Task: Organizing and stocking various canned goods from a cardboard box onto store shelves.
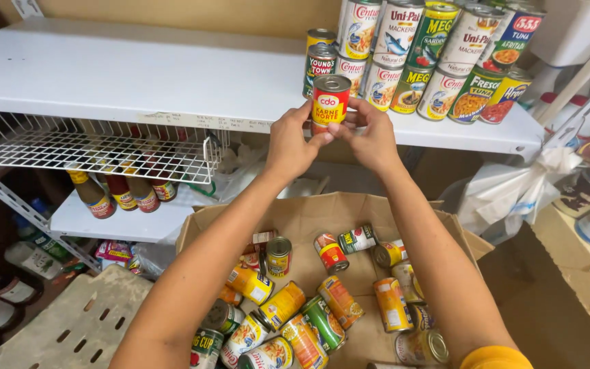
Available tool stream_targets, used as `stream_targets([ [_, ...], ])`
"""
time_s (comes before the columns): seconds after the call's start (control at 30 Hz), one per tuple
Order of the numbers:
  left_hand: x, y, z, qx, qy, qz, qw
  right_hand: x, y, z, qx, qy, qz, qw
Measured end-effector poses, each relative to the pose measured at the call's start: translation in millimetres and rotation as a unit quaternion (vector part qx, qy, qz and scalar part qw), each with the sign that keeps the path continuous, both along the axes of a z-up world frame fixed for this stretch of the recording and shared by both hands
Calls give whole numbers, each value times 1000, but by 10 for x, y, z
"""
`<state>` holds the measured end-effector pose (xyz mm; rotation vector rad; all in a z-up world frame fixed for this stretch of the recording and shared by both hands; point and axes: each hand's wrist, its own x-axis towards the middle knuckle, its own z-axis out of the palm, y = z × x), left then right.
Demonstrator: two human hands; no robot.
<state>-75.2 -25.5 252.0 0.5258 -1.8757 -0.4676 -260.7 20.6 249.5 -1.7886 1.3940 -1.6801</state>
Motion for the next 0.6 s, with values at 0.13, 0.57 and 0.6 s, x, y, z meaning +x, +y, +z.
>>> stream_targets([
  [0.13,-102,-190,-19,-2,-25,42,999,8,-92,66,-8,49,-33,998],
  [0.57,-172,-424,152,46,-187,137,972,-155,-301,121,14,102,-153,983],
  [0.6,-180,-420,210,82,-194,142,967,-178,-325,147,25,122,-170,978],
])
